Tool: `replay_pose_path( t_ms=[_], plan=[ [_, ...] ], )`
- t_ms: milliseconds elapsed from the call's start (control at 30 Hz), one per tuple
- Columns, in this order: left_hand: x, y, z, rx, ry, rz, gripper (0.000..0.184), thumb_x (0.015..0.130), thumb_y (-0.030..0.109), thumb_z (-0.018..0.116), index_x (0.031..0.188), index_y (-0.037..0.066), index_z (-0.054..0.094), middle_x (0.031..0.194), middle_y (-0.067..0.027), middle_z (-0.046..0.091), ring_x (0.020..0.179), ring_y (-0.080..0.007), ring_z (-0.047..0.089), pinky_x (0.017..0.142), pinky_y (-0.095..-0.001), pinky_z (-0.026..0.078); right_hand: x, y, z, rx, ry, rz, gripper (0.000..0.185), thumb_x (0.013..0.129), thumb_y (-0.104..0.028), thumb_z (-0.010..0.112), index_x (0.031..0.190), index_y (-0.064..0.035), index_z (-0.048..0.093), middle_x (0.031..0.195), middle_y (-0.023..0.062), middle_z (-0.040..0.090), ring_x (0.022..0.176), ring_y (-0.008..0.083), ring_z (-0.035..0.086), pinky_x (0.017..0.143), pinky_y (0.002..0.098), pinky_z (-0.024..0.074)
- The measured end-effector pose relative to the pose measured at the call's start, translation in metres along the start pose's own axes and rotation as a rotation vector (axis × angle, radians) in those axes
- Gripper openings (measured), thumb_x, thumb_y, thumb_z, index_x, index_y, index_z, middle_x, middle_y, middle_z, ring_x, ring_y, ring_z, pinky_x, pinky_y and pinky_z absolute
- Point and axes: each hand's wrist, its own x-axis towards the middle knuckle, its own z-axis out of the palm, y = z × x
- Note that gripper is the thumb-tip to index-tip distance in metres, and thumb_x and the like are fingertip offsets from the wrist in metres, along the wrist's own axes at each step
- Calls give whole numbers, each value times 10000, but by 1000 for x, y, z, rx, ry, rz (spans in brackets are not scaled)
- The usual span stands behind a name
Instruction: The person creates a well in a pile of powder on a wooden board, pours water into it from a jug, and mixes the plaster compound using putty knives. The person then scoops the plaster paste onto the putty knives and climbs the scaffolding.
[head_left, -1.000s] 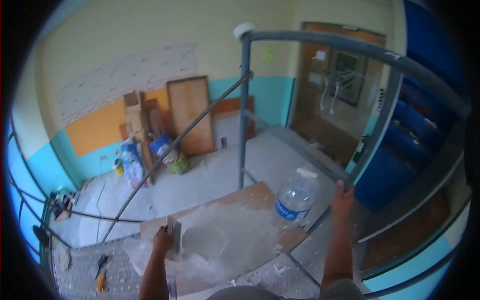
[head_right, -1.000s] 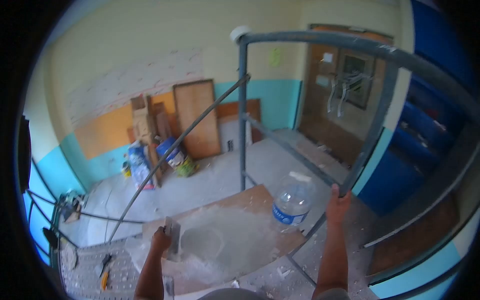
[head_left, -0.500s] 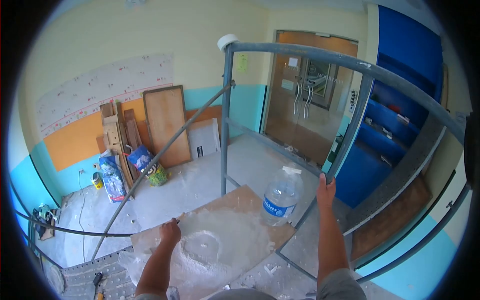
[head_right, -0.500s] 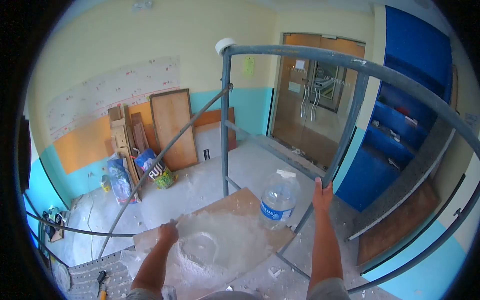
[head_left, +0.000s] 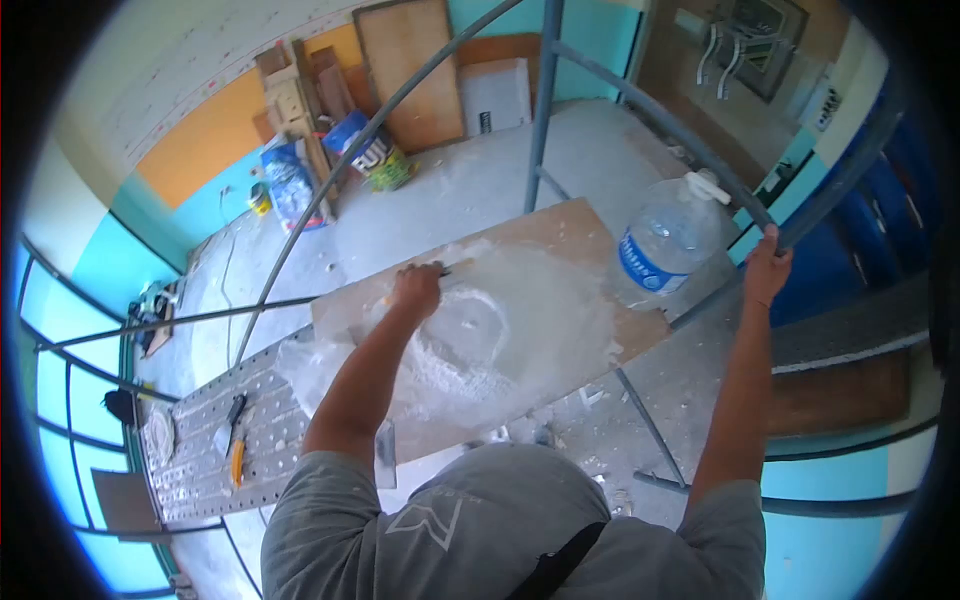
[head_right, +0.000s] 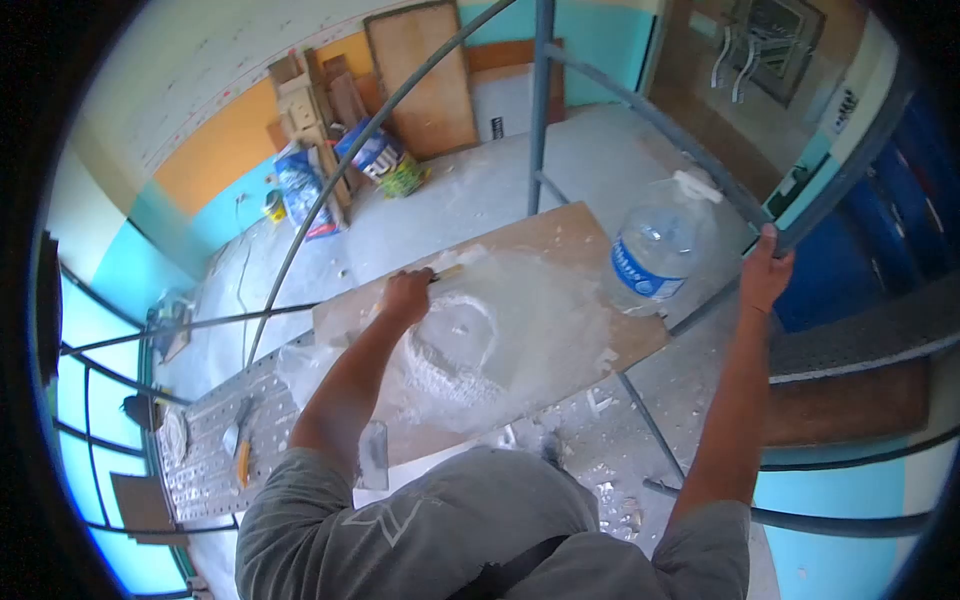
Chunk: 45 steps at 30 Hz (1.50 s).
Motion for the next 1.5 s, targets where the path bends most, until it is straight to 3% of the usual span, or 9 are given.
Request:
replay_pose_path(
  t_ms=[100,200,467,633,800,933,1067,1367,1500],
  plan=[
    [-13,17,-4,-52,5,156,290,841,64,491,1082,111,645,970,-155,696,955,-354,631,868,-474,477,-4,-18,-7,95,-95,-27,617,886,-544,631,1054,48,591,666,67,586,599,152,568,567,315,440],
    [-11,24,-17,-73,23,181,277,837,61,503,1058,117,660,956,-146,696,950,-349,626,869,-475,473,-10,-27,-2,102,-28,-66,581,889,-540,629,1022,24,592,552,8,505,506,115,501,500,294,390],
    [0,48,4,-43,1,194,275,831,57,538,1057,129,678,965,-111,697,964,-327,617,890,-447,463,-9,-25,-3,185,-66,-46,580,884,-535,639,1032,22,578,634,29,519,530,108,503,495,293,394],
    [-39,69,-36,-87,65,155,282,846,76,545,1089,132,677,995,-93,696,968,-311,624,899,-430,466,-7,-18,-3,194,-66,6,565,886,-516,645,1005,30,563,646,41,529,541,123,502,499,300,404],
    [-135,70,-70,-86,268,122,299,804,59,629,1085,129,699,1025,-96,699,946,-306,631,864,-415,476,-11,-20,-2,105,-28,44,525,908,-470,635,978,46,563,661,69,548,582,158,519,555,315,428],
    [-247,80,-50,-26,157,102,299,795,71,652,1077,148,715,1027,-61,702,913,-267,629,837,-405,470,-5,-10,-3,22,-27,51,505,916,-447,634,976,51,578,665,74,540,643,168,538,618,306,433],
    [-294,108,-27,-84,58,67,349,748,89,647,1084,162,705,1065,-32,679,918,-243,608,819,-401,446,-13,-30,-2,62,-12,147,540,912,-464,633,1023,63,585,698,78,549,661,171,537,655,321,446],
    [-233,180,-2,-88,31,9,363,792,85,593,1139,162,663,1130,-40,638,932,-262,590,822,-407,438,-7,-16,-2,156,-73,83,537,907,-428,650,1113,65,591,743,61,557,647,153,515,628,306,434],
    [-186,189,-30,-165,-63,-189,394,808,54,548,1184,132,636,1028,-94,676,933,-323,613,839,-438,471,-7,-18,-5,174,-109,82,528,903,-416,657,1131,55,587,751,58,558,644,139,514,610,290,434]
  ],
)
